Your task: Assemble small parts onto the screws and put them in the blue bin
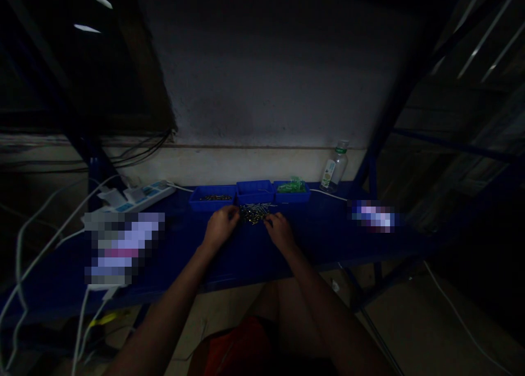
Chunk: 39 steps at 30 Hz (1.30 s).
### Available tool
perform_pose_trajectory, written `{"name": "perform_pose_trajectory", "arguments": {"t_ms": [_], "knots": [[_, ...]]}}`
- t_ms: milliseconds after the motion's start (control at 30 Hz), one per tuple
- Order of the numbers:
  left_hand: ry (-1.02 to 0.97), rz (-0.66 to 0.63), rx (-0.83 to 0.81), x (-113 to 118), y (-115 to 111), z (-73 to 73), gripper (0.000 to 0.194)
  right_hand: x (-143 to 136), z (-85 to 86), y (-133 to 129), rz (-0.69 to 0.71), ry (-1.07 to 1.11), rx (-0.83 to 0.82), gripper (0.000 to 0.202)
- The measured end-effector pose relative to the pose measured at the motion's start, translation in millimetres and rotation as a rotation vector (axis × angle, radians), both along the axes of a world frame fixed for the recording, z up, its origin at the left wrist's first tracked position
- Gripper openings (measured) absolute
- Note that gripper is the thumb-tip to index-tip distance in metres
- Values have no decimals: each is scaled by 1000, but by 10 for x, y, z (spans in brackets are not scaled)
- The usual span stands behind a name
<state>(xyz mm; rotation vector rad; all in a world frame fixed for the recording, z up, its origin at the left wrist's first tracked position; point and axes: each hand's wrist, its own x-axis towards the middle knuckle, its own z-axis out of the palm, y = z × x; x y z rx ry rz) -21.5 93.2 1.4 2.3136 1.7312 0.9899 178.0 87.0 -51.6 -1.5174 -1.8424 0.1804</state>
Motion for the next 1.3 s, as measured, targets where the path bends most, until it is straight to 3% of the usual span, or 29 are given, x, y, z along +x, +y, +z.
{"name": "perform_pose_trajectory", "arguments": {"t_ms": [100, 233, 300, 433, 600, 767, 900, 1300], "knots": [[-11, -164, -71, 188, -201, -167, 24, -1, 31, -19, -10, -21, -16, 16], [36, -212, -97, 276, -314, -253, 21, -11, 68, -68, 10, -49, -7, 21], [64, -214, -86, 277, -328, -252, 20, -17, 77, -90, 40, -79, 6, 25], [106, -220, -62, 280, -349, -248, 18, -16, 66, -94, 56, -102, -1, 13], [98, -230, -57, 285, -358, -272, 20, 17, 27, -54, 80, 46, 18, 17], [62, -217, -57, 279, -316, -293, 24, 38, 46, -68, 245, 279, -5, 29], [58, -273, -64, 275, -300, -296, 25, 31, 100, -116, 374, 312, -48, 27], [90, -298, -98, 282, -363, -225, 20, 28, 105, -130, 401, 295, -46, 24]]}}
